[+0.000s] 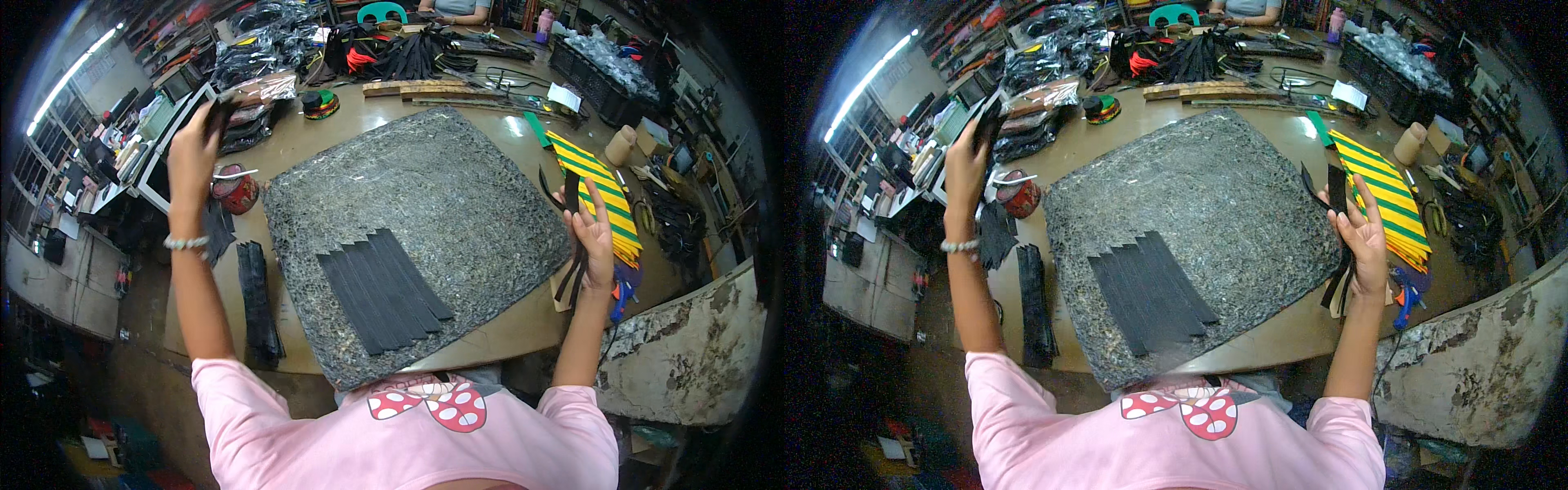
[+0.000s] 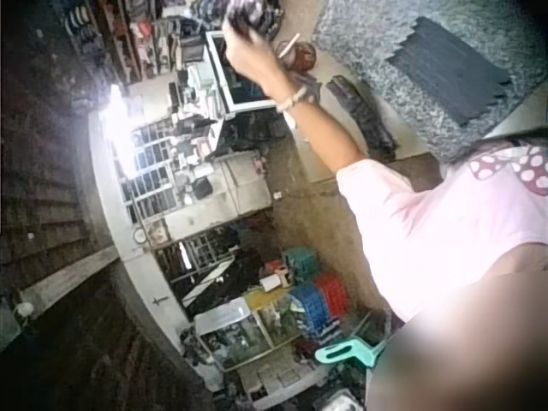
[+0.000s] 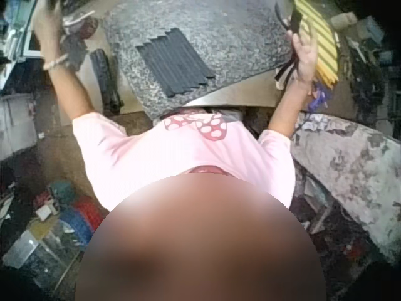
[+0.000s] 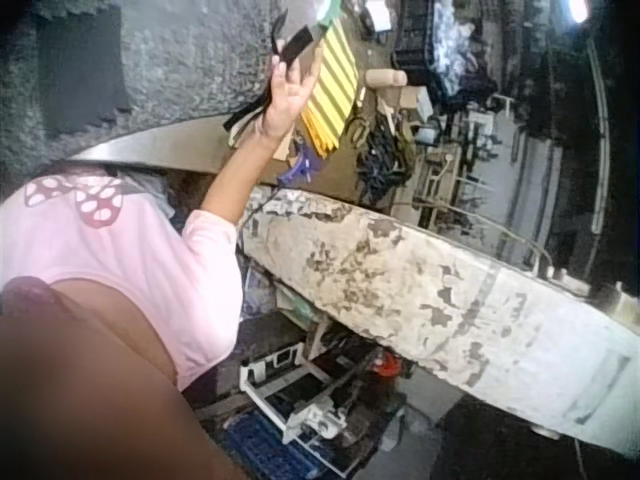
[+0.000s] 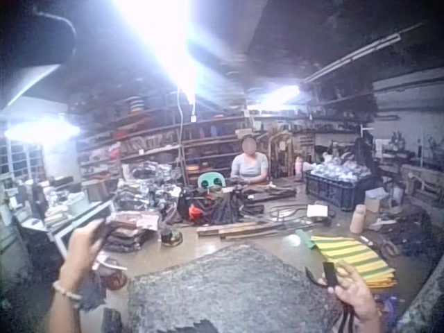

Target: The person arranges black fabric strips on a textured mat, applies adhesive with a brush, and stacks the pieces. They handle the strips one at a time, aligning them in rows and occasionally adjusting their positions.

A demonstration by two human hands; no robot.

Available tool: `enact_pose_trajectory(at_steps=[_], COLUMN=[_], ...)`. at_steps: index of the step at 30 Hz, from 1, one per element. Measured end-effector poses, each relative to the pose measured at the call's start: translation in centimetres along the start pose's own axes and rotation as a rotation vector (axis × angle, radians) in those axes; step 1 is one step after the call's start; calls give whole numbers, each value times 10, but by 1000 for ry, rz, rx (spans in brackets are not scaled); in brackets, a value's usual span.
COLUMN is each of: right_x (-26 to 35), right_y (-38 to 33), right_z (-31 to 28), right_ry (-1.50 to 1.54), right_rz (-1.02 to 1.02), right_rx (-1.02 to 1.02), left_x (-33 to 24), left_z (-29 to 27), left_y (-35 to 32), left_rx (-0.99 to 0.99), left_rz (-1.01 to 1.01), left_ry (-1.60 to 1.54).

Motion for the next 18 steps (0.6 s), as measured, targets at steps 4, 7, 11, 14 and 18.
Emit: enact_pose_trajectory(at_steps=[4, 7, 11, 14, 18], right_x=[-23, -16, -3, 3, -1], right_y=[-6, -10, -23, -34, -46], right_z=[-32, -33, -33, -38, -26], right_ry=[-133, -93, -119, -146, -231], right_rz=[114, 20, 9, 14, 26], right_rx=[-195, -133, -110, -177, -266], left_x=[117, 176, 171, 104, -32], left_z=[46, 112, 138, 112, 89], left_y=[-73, -140, -156, -126, -141], left_rx=[280, 609, 669, 357, 240], left_rz=[-169, -299, -173, -42, -35], left_ry=[177, 289, 140, -40, -519])
Point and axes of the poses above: each hand's wrist, its own y-axis towards the middle knuckle, its own z-axis out of the palm, x = y × z, the point moved 8 cm from there along y, towards the middle knuckle, and after that the axes turned 10 degrees about x, right-handed, at the moved point
